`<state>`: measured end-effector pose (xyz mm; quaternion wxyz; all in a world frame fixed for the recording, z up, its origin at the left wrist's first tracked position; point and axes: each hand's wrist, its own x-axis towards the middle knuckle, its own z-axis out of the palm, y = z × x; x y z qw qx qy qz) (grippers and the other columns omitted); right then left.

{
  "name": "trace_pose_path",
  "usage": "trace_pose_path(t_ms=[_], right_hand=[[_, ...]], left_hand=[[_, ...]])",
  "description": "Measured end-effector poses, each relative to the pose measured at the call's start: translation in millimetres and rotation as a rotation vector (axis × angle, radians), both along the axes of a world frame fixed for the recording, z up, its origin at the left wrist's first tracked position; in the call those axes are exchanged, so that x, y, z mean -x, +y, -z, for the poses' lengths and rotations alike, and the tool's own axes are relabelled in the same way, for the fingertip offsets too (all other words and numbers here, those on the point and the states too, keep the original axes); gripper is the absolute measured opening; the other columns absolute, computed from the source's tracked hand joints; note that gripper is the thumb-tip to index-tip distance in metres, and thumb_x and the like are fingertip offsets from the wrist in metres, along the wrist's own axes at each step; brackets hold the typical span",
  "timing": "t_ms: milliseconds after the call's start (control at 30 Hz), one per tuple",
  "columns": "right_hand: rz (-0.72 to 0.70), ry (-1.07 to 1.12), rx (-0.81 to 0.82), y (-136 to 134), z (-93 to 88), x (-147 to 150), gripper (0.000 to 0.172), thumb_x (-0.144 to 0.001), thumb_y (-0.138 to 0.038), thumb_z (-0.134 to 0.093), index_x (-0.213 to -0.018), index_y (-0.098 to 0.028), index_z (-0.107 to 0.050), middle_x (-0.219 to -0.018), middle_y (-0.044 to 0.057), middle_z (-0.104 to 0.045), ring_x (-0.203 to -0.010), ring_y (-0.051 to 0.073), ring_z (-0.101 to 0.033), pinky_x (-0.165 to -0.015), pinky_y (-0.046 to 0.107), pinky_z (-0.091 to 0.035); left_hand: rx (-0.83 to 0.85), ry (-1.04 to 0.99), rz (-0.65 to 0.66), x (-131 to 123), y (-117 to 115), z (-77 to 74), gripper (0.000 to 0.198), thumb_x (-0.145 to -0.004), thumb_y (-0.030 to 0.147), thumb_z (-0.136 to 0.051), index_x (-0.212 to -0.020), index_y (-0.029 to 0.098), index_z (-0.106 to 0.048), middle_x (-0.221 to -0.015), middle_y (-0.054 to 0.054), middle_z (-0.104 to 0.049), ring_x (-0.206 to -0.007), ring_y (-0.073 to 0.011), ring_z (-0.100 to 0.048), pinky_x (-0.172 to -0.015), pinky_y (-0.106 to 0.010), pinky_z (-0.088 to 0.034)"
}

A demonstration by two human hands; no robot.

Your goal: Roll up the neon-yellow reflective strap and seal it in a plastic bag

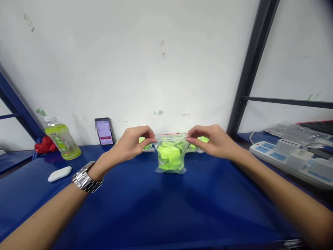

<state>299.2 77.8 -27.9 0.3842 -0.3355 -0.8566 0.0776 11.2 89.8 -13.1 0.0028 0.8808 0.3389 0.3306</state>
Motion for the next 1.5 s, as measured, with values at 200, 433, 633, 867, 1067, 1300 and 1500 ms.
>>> trace_pose_path(t_ms=[200,433,633,867,1067,1300,1500], right_hand=[[0.070,0.046,-0.103,1,8.1,6,0.013,-0.088,-0.028,-0.058,-0.084,-0.019,-0.066,-0.078,0.004,-0.072,-0.070,0.017,-0.065,-0.066,0.028,-0.049],[0.163,0.028,-0.259,8,20.4,13,0.013,-0.089,-0.021,-0.055,-0.099,-0.019,-0.063,-0.076,0.003,-0.071,-0.061,0.016,-0.063,-0.060,0.027,-0.045],[0.203,-0.141,-0.268,10,21.0,11,0.008,-0.092,-0.018,-0.048,-0.087,-0.019,-0.054,-0.078,0.004,-0.062,-0.070,0.017,-0.056,-0.061,0.028,-0.040],[0.217,-0.178,-0.276,12,25.5,16,0.012,-0.089,-0.009,-0.043,-0.083,-0.020,-0.045,-0.079,0.004,-0.055,-0.068,0.016,-0.049,-0.059,0.028,-0.037],[0.202,-0.155,-0.272,9,24.7,22,0.010,-0.091,-0.012,-0.042,-0.084,-0.019,-0.046,-0.079,0.004,-0.055,-0.067,0.015,-0.048,-0.059,0.027,-0.035],[0.060,-0.104,-0.208,3,16.5,18,0.007,-0.093,-0.022,-0.048,-0.092,-0.018,-0.054,-0.080,0.003,-0.060,-0.068,0.014,-0.053,-0.062,0.025,-0.038],[0.107,-0.080,-0.256,5,18.9,19,0.008,-0.087,-0.017,-0.054,-0.079,-0.018,-0.054,-0.069,0.001,-0.059,-0.060,0.013,-0.050,-0.056,0.025,-0.035]], left_hand=[[-0.001,0.001,-0.005,-1,-4,1.7,0.006,-0.088,0.024,-0.055,-0.088,0.019,-0.057,-0.081,-0.001,-0.066,-0.074,-0.0134,-0.062,-0.067,-0.026,-0.048],[-0.106,0.150,-0.075,-2,-5,5.6,0.011,-0.093,0.022,-0.042,-0.095,0.018,-0.052,-0.085,-0.004,-0.062,-0.073,-0.0151,-0.058,-0.064,-0.027,-0.044],[-0.038,0.246,-0.124,0,-5,6.2,0.018,-0.098,0.030,-0.034,-0.089,0.019,-0.045,-0.087,-0.005,-0.057,-0.074,-0.0159,-0.054,-0.065,-0.029,-0.041],[-0.017,0.312,-0.131,1,-3,10.6,0.008,-0.095,0.021,-0.034,-0.088,0.020,-0.038,-0.084,-0.003,-0.052,-0.069,-0.0149,-0.049,-0.060,-0.028,-0.037],[-0.058,0.284,-0.107,1,-6,7.5,0.006,-0.092,0.017,-0.038,-0.087,0.019,-0.042,-0.082,-0.002,-0.052,-0.068,-0.0142,-0.048,-0.060,-0.028,-0.037],[-0.025,0.238,-0.019,-4,-13,-3.4,0.018,-0.094,0.032,-0.047,-0.105,0.019,-0.051,-0.088,-0.003,-0.060,-0.077,-0.0150,-0.056,-0.067,-0.027,-0.042],[-0.172,0.343,-0.022,-10,-11,1.2,0.017,-0.096,0.018,-0.033,-0.087,0.017,-0.048,-0.081,-0.005,-0.055,-0.066,-0.0143,-0.050,-0.059,-0.026,-0.036]])
